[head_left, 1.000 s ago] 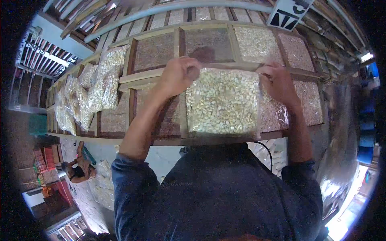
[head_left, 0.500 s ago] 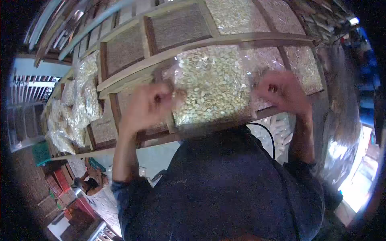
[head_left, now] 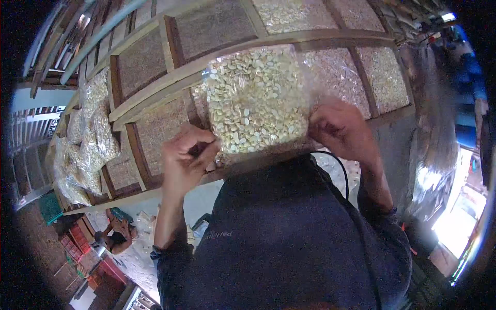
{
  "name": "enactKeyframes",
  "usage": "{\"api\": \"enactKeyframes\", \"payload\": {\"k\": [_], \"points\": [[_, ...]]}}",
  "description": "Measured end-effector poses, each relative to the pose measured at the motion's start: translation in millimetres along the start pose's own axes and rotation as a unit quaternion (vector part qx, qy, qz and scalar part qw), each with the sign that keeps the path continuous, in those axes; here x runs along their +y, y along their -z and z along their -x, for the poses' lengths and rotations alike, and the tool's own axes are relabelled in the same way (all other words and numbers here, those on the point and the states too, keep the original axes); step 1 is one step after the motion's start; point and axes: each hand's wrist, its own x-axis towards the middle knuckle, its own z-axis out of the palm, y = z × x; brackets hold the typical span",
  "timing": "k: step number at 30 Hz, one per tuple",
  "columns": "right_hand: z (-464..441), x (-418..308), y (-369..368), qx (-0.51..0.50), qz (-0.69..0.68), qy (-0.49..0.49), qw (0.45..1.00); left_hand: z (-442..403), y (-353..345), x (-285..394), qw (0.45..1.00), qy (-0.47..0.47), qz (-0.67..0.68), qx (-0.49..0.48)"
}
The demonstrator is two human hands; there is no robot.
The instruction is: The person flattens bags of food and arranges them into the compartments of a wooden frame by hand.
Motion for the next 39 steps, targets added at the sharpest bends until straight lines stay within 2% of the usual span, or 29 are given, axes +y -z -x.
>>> {"api": "enactKeyframes", "payload": {"k": [2, 4, 5, 6, 8, 9, 10, 12, 13, 14, 15, 18, 20, 24, 26, 28, 30, 32, 34, 35, 37, 38, 39], "points": [[-11.8, 7.0, 9.3, -0.02, -0.025, 0.011, 0.999, 1.9, -1.1, -3.6, 1.0, -0.013, -0.009, 0.006], [-33.1, 21.3, 34.2, -0.14, -0.032, 0.074, 0.987, 4.5, -1.8, -6.1, 0.996, -0.081, -0.016, 0.013], [-41.7, 36.6, 32.9, -0.074, -0.032, 0.044, 0.996, 10.1, -8.7, 1.2, 0.993, -0.011, 0.114, 0.04], [-50.3, 51.9, 31.5, -0.008, -0.035, 0.014, 0.999, 10.5, -8.9, 3.9, 0.993, -0.02, 0.112, 0.044], [-89.2, 72.7, 38.0, 0.102, 0.109, -0.022, 0.989, 11.1, -9.9, 5.6, 0.999, -0.019, 0.024, 0.034], [-101.8, 83.7, 36.4, 0.105, 0.112, -0.015, 0.988, 18.5, -18.6, -9.6, 0.995, 0.04, 0.066, 0.059], [-115.3, 92.9, 33.7, 0.078, 0.121, 0.019, 0.989, 15.3, -18.6, -7.4, 0.995, 0.034, 0.064, 0.065], [-131.7, 92.5, 37.5, 0.05, 0.129, 0.061, 0.989, 11.0, -18.7, -2.7, 0.992, -0.08, -0.04, 0.084], [-134.8, 81.1, 43.6, -0.02, 0.088, -0.002, 0.996, 13.0, -19.6, 5.0, 0.996, -0.035, -0.029, 0.081], [-137.6, 73.1, 47.2, -0.091, 0.046, -0.065, 0.993, 13.0, -19.5, 4.2, 0.995, -0.033, -0.031, 0.09], [-140.4, 70.0, 47.4, -0.097, 0.046, -0.058, 0.993, 13.5, -19.5, 2.1, 0.996, -0.029, -0.002, 0.079], [-147.7, 70.7, 51.0, -0.09, 0.057, -0.031, 0.994, 7.9, -13.9, 4.8, 0.996, -0.037, 0.045, 0.073], [-157.1, 81.5, 50.6, -0.03, 0.03, 0.031, 0.999, -0.6, -4.7, 1.1, 0.991, -0.07, 0.107, 0.04], [-206.2, 90.4, 50.8, -0.002, 0.022, 0.037, 0.999, -40.6, 22.9, -6.9, 0.988, -0.099, 0.107, 0.04], [-248.3, 115.3, 45.6, 0.039, 0.025, 0.08, 0.996, -71.6, 41.1, -28.8, 0.992, -0.111, 0.034, 0.053], [-293.1, 147.8, 28.8, 0.073, 0.027, 0.102, 0.992, -103.0, 57.6, -49.4, 0.993, -0.096, 0.027, 0.059], [-321.5, 142.3, 20.2, 0.101, 0.121, 0.025, 0.987, -130.3, 67.7, -58.6, 0.994, -0.077, -0.001, 0.08], [-335.0, 137.8, 19.2, 0.09, 0.128, 0.001, 0.988, -146.5, 74.1, -69.4, 0.993, -0.081, -0.009, 0.083], [-340.2, 141.4, 19.1, 0.074, 0.132, -0.031, 0.988, -153.5, 79.3, -71.6, 0.989, -0.062, -0.125, 0.047], [-338.6, 144.7, 20.4, 0.084, 0.174, -0.012, 0.981, -154.9, 81.3, -73.1, 0.989, -0.063, -0.124, 0.042], [-332.3, 147.2, 17.3, 0.091, 0.216, 0.002, 0.972, -156.5, 87.0, -50.5, 0.978, 0.012, -0.192, -0.083], [-329.8, 145.6, 16.5, 0.071, 0.306, 0.02, 0.949, -159.0, 94.2, -46.3, 0.978, 0.011, -0.19, -0.086], [-328.2, 141.8, 17.0, 0.05, 0.394, 0.04, 0.917, -163.5, 104.5, -43.4, 0.957, -0.005, -0.23, -0.175]]}}
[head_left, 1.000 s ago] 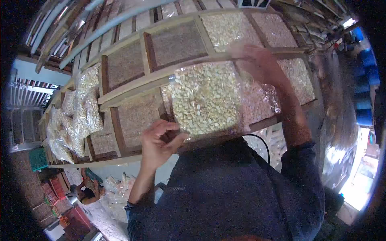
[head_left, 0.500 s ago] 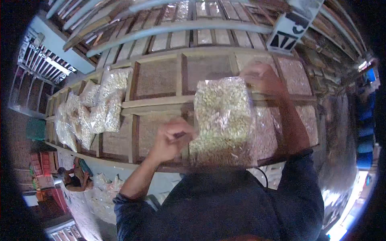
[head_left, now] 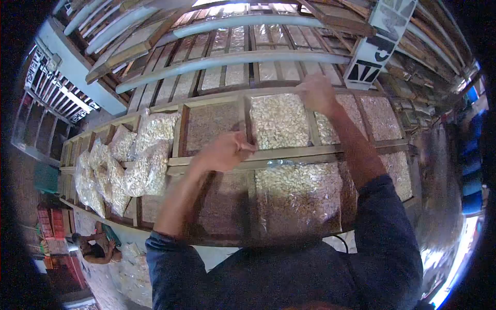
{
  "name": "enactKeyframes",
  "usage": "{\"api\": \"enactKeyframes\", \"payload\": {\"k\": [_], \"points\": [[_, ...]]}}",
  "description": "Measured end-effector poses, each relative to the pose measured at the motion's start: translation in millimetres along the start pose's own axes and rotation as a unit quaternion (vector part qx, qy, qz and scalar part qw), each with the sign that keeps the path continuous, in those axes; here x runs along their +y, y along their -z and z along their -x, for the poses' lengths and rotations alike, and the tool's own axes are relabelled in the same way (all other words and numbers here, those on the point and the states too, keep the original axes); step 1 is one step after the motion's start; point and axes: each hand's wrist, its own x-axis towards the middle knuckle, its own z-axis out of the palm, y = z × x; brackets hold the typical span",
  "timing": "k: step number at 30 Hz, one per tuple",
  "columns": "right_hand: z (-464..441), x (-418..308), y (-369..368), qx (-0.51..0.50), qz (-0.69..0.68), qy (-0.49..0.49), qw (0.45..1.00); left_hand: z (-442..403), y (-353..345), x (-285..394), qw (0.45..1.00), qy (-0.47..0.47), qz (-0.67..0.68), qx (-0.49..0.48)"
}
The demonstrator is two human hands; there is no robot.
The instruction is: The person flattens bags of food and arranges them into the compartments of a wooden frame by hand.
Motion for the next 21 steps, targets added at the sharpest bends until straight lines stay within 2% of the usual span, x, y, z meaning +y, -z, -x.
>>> {"api": "enactKeyframes", "payload": {"k": [1, 2, 4, 5, 7, 8, 9, 11, 14, 16, 19, 21], "points": [[2.4, -16.6, 4.6, 0.057, -0.019, 0.026, 0.998, -4.0, 10.1, -1.5, 0.995, -0.03, -0.047, -0.085], [8.0, -42.5, 2.8, 0.114, -0.039, 0.051, 0.991, -12.2, 15.0, 1.6, 0.994, -0.035, -0.049, -0.087], [18.0, -123.5, 49.4, 0.029, -0.054, -0.02, 0.998, -30.4, 16.6, 11.3, 0.967, -0.111, -0.15, 0.175], [25.7, -136.5, 45.0, 0.028, -0.053, -0.022, 0.998, -40.7, 15.4, 6.1, 0.967, -0.113, -0.148, 0.174], [29.8, -151.3, 28.3, -0.083, -0.053, -0.05, 0.994, -61.8, 10.2, -15.2, 0.952, -0.125, -0.26, 0.1], [28.2, -142.2, 21.3, -0.139, -0.084, -0.05, 0.985, -65.9, 7.0, -25.1, 0.951, -0.128, -0.262, 0.101], [27.4, -146.3, 22.3, -0.137, -0.082, -0.053, 0.986, -67.0, 5.0, -28.6, 0.951, -0.132, -0.265, 0.094], [31.8, -156.1, 24.2, -0.073, -0.044, -0.065, 0.994, -72.5, 6.6, -37.7, 0.95, -0.144, -0.266, 0.082], [29.7, -147.5, 7.6, -0.074, -0.043, -0.041, 0.996, -73.7, 9.7, -41.9, 0.94, -0.144, -0.306, 0.045], [17.2, -146.7, 14.0, -0.06, -0.05, -0.06, 0.995, -76.5, 16.7, -40.7, 0.947, -0.118, -0.297, 0.029], [21.0, -156.9, 14.1, -0.024, -0.083, -0.062, 0.994, -74.0, 16.8, -48.0, 0.935, -0.17, -0.303, 0.075], [18.4, -152.8, 6.3, 0.0, -0.107, -0.051, 0.993, -78.1, 20.7, -50.2, 0.936, -0.164, -0.307, 0.058]]}}
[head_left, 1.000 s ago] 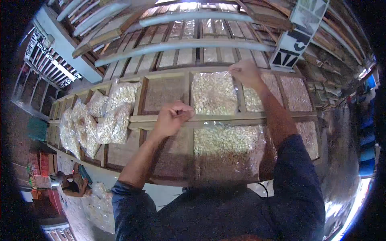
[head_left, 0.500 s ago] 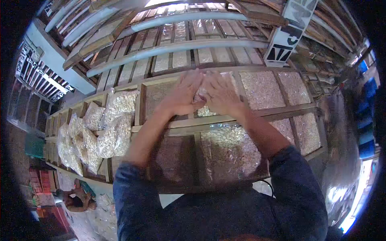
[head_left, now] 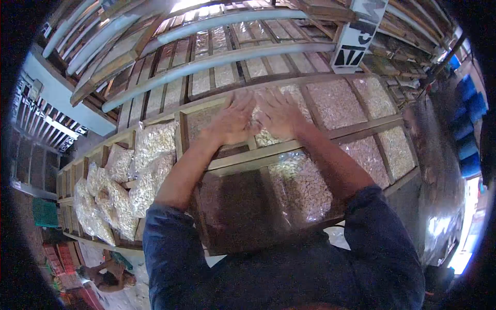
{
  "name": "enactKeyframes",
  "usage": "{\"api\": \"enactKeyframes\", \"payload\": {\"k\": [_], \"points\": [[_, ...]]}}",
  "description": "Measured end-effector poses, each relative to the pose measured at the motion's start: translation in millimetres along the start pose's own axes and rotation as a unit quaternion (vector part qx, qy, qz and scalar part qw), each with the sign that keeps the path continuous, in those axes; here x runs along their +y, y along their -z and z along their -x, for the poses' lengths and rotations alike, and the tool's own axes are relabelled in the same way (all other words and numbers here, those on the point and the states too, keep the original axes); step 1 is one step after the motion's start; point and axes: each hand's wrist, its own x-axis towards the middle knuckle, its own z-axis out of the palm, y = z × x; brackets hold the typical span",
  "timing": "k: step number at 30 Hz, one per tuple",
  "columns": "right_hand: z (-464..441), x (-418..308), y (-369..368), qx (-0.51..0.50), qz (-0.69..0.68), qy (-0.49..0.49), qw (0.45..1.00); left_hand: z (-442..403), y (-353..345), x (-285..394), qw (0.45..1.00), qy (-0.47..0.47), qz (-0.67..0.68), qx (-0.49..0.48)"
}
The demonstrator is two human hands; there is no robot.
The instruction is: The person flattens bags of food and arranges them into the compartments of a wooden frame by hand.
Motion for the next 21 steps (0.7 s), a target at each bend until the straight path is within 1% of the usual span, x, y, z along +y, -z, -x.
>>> {"api": "enactKeyframes", "payload": {"k": [2, 3, 4, 5, 6, 8, 9, 10, 11, 12, 13, 14, 15, 16, 17, 19, 20, 21], "points": [[-6.4, 24.7, -10.4, -0.111, 0.081, 0.106, 0.985, 2.4, 0.3, 5.2, 1.0, -0.002, 0.003, -0.026], [-3.1, 24.6, -1.9, -0.108, 0.084, 0.104, 0.985, -0.8, 7.7, 9.3, 1.0, 0.004, 0.008, -0.001], [3.6, 18.6, 11.8, -0.037, 0.1, 0.057, 0.993, -3.3, 11.7, 12.9, 1.0, 0.012, 0.015, 0.022], [7.5, 16.4, 20.5, 0.032, 0.116, 0.011, 0.993, -8.8, 8.3, 14.0, 1.0, 0.011, 0.014, 0.024], [9.1, 26.5, 9.4, 0.031, 0.117, 0.011, 0.993, -15.8, 0.7, 15.9, 1.0, 0.004, 0.017, 0.014], [16.3, 52.2, -27.5, 0.042, 0.096, -0.048, 0.993, -15.4, -1.8, 23.1, 1.0, -0.016, 0.02, -0.008], [9.0, 59.3, -13.3, 0.044, 0.099, -0.051, 0.993, -15.4, 9.6, 24.4, 0.999, -0.01, 0.017, -0.033], [5.0, 59.2, 8.4, -0.054, 0.149, -0.037, 0.987, -14.3, 14.5, 27.2, 0.998, -0.007, 0.014, -0.067], [1.6, 56.9, 31.0, -0.15, 0.198, -0.021, 0.968, -20.3, 14.1, 25.9, 0.998, -0.013, 0.01, -0.069], [5.4, 51.7, 53.1, -0.149, 0.197, -0.026, 0.969, -28.5, 11.6, 23.2, 0.997, 0.008, 0.044, -0.065], [11.3, 47.9, 76.5, -0.042, 0.15, -0.092, 0.984, -37.4, 10.1, 21.5, 0.995, 0.031, 0.08, -0.06], [17.3, 49.7, 88.1, 0.066, 0.099, -0.154, 0.981, -49.9, 10.1, 21.7, 0.994, 0.032, 0.081, -0.06], [22.8, 66.8, 82.7, 0.064, 0.097, -0.155, 0.981, -64.2, 9.9, 25.5, 0.997, 0.011, 0.069, 0.017], [26.0, 92.5, 73.1, 0.156, 0.121, -0.084, 0.977, -74.4, 7.3, 31.0, 0.994, -0.011, 0.055, 0.092], [29.5, 108.1, 66.2, 0.246, 0.145, -0.013, 0.958, -79.8, -5.4, 38.6, 0.994, -0.012, 0.055, 0.088], [36.7, 106.5, 68.1, 0.242, 0.169, -0.011, 0.955, -89.7, -31.5, 53.0, 1.0, -0.007, -0.007, 0.003], [39.1, 102.8, 69.2, 0.239, 0.193, -0.007, 0.952, -92.8, -35.1, 52.8, 1.0, -0.008, -0.007, 0.0], [38.6, 90.5, 72.3, 0.236, 0.187, -0.007, 0.954, -88.7, -35.1, 53.9, 1.0, -0.016, 0.0, 0.02]]}}
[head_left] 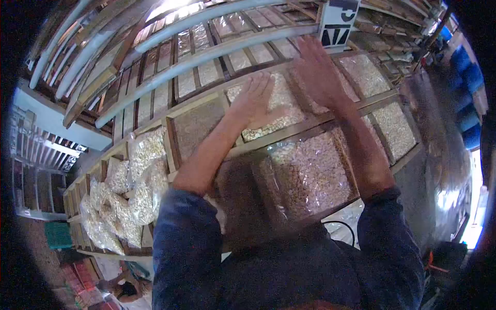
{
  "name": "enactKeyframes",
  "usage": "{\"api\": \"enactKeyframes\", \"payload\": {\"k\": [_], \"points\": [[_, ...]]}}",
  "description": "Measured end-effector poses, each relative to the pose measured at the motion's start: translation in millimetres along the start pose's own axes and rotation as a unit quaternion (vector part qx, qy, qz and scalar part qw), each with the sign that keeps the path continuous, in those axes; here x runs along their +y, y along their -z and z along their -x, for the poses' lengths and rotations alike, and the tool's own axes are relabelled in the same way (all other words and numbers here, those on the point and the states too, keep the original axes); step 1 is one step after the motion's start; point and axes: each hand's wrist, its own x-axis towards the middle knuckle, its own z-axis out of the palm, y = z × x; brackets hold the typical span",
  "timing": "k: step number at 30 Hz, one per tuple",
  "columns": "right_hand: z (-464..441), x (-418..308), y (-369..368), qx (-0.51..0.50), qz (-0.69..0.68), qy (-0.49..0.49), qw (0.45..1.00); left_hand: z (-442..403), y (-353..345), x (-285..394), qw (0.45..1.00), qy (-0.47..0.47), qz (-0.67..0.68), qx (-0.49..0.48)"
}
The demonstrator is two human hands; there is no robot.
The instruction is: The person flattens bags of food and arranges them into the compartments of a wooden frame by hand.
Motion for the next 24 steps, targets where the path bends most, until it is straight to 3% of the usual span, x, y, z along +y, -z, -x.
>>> {"api": "enactKeyframes", "payload": {"k": [3, 5, 6, 8, 11, 15, 18, 20, 23, 24], "points": [[-20.6, -48.3, 12.3, -0.15, 0.051, -0.013, 0.987, 5.1, 2.8, -4.3, 0.999, -0.018, 0.043, -0.003], [-29.4, -74.4, 13.4, -0.281, 0.033, 0.097, 0.954, 15.6, 8.7, -9.1, 0.996, -0.036, 0.077, -0.023], [-32.6, -85.8, 18.4, -0.273, 0.035, 0.1, 0.956, 32.7, 15.0, -13.4, 0.999, -0.016, -0.001, -0.041], [-30.2, -104.8, 26.7, -0.334, -0.15, -0.009, 0.931, 54.4, 32.6, -24.2, 0.994, -0.004, -0.088, -0.067], [-5.6, -100.1, -26.8, -0.351, -0.155, -0.004, 0.924, 81.3, 44.4, -27.1, 0.996, 0.053, 0.007, -0.073], [-19.9, -89.8, -5.3, -0.323, -0.17, -0.059, 0.929, 79.1, 59.9, -28.5, 0.992, 0.04, -0.013, -0.117], [-6.8, -85.8, -20.7, -0.384, -0.094, -0.043, 0.918, 81.6, 66.1, -16.2, 0.986, 0.08, -0.035, -0.139], [-4.3, -79.0, -21.0, -0.314, -0.042, -0.035, 0.948, 77.2, 67.1, -17.0, 0.981, 0.084, -0.071, -0.158], [10.6, -64.6, -46.7, -0.301, -0.054, -0.031, 0.952, 77.1, 62.6, -20.7, 0.976, 0.103, -0.08, -0.175], [16.3, -53.0, -55.8, -0.31, -0.059, -0.035, 0.948, 84.0, 66.8, -11.7, 0.981, 0.104, -0.107, -0.127]]}}
